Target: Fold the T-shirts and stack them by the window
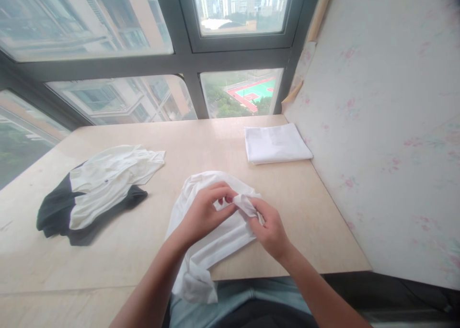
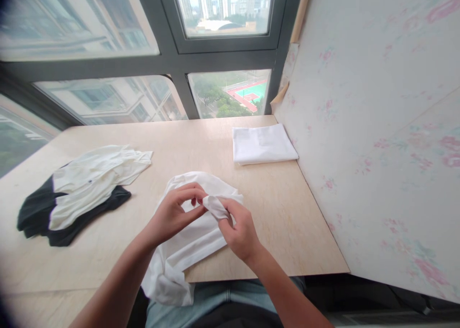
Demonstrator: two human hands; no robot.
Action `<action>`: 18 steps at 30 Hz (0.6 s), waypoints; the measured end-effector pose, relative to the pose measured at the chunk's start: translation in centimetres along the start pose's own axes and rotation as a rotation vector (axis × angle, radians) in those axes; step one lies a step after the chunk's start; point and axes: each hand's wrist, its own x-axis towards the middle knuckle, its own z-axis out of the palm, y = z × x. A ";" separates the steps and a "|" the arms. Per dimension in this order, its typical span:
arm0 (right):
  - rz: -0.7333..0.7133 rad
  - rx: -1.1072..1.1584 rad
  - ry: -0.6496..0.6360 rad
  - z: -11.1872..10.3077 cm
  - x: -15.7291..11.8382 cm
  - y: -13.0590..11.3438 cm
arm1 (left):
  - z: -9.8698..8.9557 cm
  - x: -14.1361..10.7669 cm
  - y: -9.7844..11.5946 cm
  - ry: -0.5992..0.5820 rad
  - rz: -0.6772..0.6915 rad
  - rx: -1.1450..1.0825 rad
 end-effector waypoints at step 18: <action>0.186 -0.417 0.155 -3.0 3.2 3.8 | -4.7 1.5 3.0 0.588 0.296 -0.262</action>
